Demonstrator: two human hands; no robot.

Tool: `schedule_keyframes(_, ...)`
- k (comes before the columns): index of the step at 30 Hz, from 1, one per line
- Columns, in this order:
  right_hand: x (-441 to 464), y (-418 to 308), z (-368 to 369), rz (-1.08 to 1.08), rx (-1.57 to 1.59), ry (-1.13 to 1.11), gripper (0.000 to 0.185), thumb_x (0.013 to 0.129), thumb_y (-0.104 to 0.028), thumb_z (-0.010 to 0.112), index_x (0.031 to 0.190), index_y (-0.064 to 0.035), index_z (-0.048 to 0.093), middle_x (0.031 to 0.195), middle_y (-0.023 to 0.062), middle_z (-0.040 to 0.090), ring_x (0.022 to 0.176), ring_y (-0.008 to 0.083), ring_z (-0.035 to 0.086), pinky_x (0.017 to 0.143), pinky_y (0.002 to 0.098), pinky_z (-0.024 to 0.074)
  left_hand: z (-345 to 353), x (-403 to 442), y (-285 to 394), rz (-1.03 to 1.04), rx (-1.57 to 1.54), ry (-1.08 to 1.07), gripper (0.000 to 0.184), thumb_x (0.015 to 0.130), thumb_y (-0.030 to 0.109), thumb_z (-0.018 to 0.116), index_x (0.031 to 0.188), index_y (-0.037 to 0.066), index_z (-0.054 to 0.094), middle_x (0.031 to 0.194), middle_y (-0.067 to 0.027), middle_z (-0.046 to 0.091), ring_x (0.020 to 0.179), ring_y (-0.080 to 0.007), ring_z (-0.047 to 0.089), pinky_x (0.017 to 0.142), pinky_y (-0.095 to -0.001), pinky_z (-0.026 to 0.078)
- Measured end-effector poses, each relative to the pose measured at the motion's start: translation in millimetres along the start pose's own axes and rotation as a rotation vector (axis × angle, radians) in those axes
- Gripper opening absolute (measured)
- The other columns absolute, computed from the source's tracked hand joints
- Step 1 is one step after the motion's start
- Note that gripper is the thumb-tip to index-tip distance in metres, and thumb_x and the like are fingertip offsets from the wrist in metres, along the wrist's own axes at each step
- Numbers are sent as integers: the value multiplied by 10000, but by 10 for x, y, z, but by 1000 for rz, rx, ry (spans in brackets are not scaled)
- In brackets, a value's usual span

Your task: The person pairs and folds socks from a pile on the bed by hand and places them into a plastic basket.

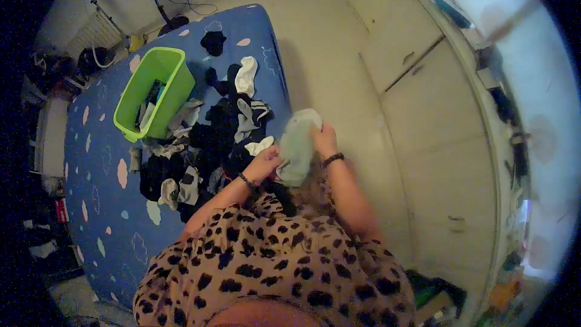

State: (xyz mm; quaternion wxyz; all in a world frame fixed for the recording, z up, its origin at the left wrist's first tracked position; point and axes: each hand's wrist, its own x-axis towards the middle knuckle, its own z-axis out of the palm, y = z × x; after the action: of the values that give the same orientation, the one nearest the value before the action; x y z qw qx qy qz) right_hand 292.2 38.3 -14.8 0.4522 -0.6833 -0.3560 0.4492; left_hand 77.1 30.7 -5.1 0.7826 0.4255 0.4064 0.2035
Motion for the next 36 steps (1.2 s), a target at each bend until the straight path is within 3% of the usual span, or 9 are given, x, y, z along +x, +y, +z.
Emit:
schedule_keyframes(5,248,351,-38,-78,-137,60,245,872,-139,621,1027,49,597,924,63,664,807,144,601,744,288,481,-116,118,-167,67,100,-2,170,901,98,568,1020,58,455,768,-52,588,571,-124,585,443,-254,503)
schedule_keyframes(11,214,142,-65,-78,-443,10,339,787,-186,698,1007,38,570,906,117,663,797,200,619,740,296,487,50,-131,123,279,566,234,288,833,28,601,1092,48,475,865,-134,609,791,-277,632,689,-399,539)
schedule_keyframes(13,221,218,-39,-104,-391,123,428,736,-230,732,1024,29,550,925,159,652,816,254,630,760,329,496,150,-205,278,839,905,344,351,784,47,627,1117,59,518,1044,-151,585,1015,-334,569,930,-477,441)
schedule_keyframes(14,217,210,-47,-103,-392,125,428,736,-230,732,1024,29,550,925,159,652,816,254,630,760,329,496,173,-260,366,840,903,342,351,784,47,627,1117,59,518,1044,-151,585,1015,-334,569,930,-477,441)
schedule_keyframes(16,100,17,-47,-73,-520,136,467,735,-243,730,1063,26,535,980,181,645,872,282,637,800,366,499,185,-350,493,1054,1149,-87,368,754,81,652,1109,78,554,1183,-136,532,1123,-321,503,1043,-491,334)
schedule_keyframes(20,242,-4,-93,-299,-635,164,517,725,-253,744,1111,22,537,1052,205,635,930,299,637,831,392,494,37,-287,98,923,1181,-266,382,755,83,667,1118,90,549,1195,-128,542,1150,-297,510,1068,-512,299)
schedule_keyframes(29,761,-126,-119,81,-516,-386,410,688,-158,777,1023,24,626,949,148,676,850,216,630,744,343,496,-10,-437,59,812,1163,-209,471,830,136,656,1272,112,496,1213,-133,569,1159,-299,517,1068,-496,305)
schedule_keyframes(34,629,-102,-57,-426,-721,-231,264,674,-47,702,916,-21,601,914,142,625,873,310,596,774,381,476,-83,-315,74,810,1022,-199,329,846,162,638,1160,86,584,1045,-128,639,1063,-293,573,1030,-460,357)
schedule_keyframes(36,484,-229,-31,-550,-801,-196,243,671,-19,679,897,-27,589,919,147,600,902,335,570,788,396,464,52,-121,306,480,963,-64,245,844,158,631,1069,63,614,918,-127,652,991,-292,601,983,-431,406)
